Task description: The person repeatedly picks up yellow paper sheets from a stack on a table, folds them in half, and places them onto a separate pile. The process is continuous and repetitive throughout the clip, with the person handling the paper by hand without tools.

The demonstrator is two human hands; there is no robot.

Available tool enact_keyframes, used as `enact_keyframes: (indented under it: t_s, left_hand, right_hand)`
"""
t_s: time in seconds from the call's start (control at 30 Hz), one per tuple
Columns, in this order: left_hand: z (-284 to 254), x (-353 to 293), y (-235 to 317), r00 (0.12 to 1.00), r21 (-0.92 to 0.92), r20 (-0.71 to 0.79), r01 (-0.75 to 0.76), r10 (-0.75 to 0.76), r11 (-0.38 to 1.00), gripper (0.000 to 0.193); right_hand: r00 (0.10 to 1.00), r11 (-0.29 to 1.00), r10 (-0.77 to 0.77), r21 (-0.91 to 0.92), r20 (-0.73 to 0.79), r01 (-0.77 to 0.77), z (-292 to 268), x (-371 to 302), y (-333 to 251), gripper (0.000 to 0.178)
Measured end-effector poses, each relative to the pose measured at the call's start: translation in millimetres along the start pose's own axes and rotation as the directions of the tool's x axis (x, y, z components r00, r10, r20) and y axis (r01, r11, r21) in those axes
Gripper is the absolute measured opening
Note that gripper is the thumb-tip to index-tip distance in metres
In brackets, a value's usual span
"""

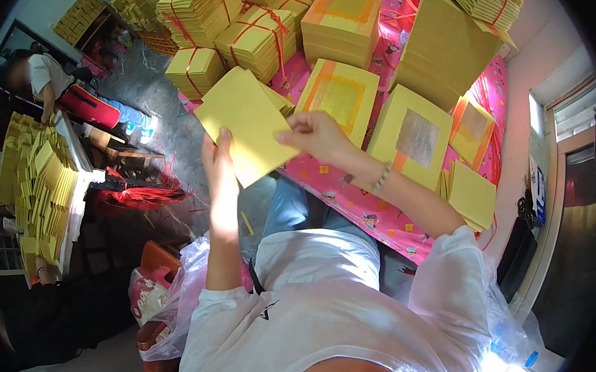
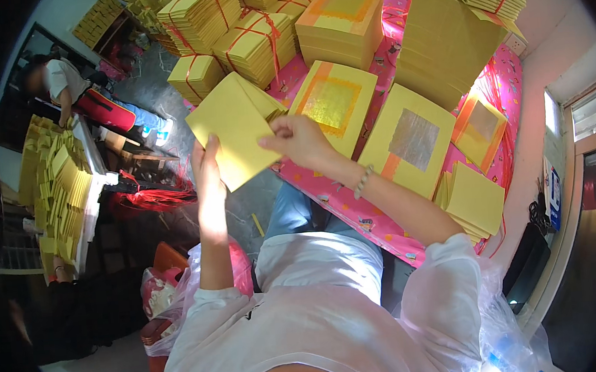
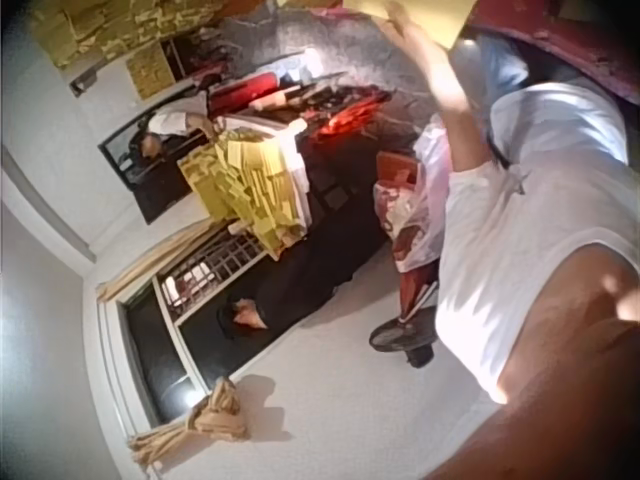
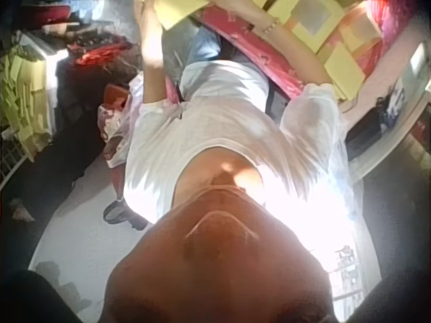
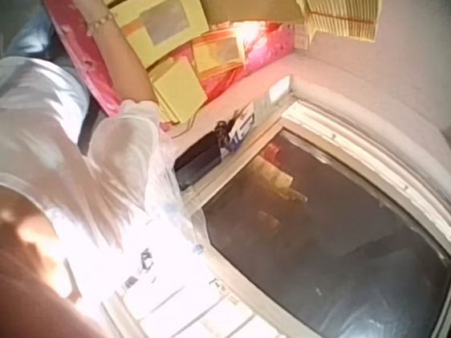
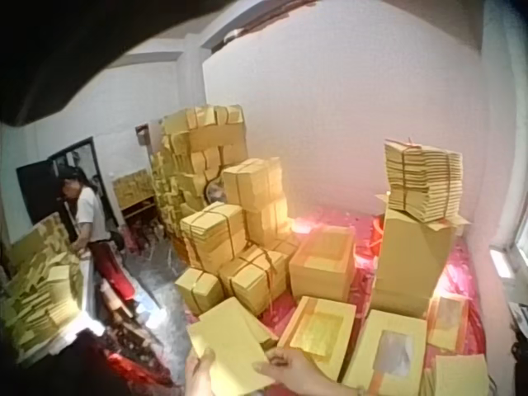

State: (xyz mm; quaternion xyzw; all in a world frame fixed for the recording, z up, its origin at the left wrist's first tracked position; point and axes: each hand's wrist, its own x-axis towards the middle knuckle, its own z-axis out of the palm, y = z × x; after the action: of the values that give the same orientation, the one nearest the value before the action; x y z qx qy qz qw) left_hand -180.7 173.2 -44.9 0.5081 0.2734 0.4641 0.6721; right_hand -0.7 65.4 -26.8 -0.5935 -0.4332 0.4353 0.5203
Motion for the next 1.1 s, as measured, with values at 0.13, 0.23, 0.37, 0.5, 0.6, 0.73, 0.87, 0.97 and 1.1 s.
enact_keyframes:
  t_s: [0.13, 0.23, 0.37, 0.5, 0.6, 0.73, 0.87, 0.97, 1.1]
  left_hand:
    - [-4, 35, 5, 0.996, 0.02, 0.062, 0.066, -0.067, 0.998, 0.034]
    - [-22, 69, -25, 1.0, 0.053, -0.007, 0.027, -0.027, 0.998, 0.03]
    - [-39, 93, -63, 0.996, 0.18, -0.083, 0.052, -0.038, 0.982, 0.029]
    - [-39, 96, -93, 0.976, 0.456, -0.216, 0.088, 0.014, 0.886, 0.034]
    - [-28, 95, -81, 0.961, 0.745, -0.263, 0.15, 0.08, 0.65, 0.044]
    - [5, 75, -63, 0.842, 0.976, -0.068, -0.055, 0.536, 0.211, 0.057]
    - [11, 86, -66, 0.82, 0.866, 0.361, -0.471, 0.444, 0.165, 0.05]
    - [9, 97, -85, 0.816, 0.801, 0.479, -0.557, 0.324, 0.22, 0.042]
    - [15, 95, -89, 0.828, 0.833, 0.494, -0.538, 0.264, 0.128, 0.041]
  right_hand:
    - [0.956, 0.973, -0.212, -0.139, -0.205, 0.186, -11, 52, 5, 0.028]
    - [0.928, 0.903, -0.315, -0.363, -0.2, 0.228, -11, 78, 6, 0.026]
    - [0.932, 0.779, -0.325, -0.603, -0.158, 0.169, -6, 96, 20, 0.022]
    - [0.933, 0.735, -0.311, -0.668, -0.182, 0.115, -1, 103, 39, 0.019]
    - [0.939, 0.774, -0.263, -0.63, -0.219, 0.07, -4, 101, 45, 0.02]
    - [0.95, 0.791, -0.224, -0.61, -0.218, 0.046, -7, 103, 42, 0.022]
    - [0.954, 0.801, -0.197, -0.598, -0.226, 0.024, -7, 105, 44, 0.024]
    - [0.946, 0.812, -0.234, -0.581, -0.224, 0.063, -10, 105, 47, 0.026]
    - [0.978, 0.751, -0.201, -0.649, -0.051, 0.12, -28, 92, 33, 0.032]
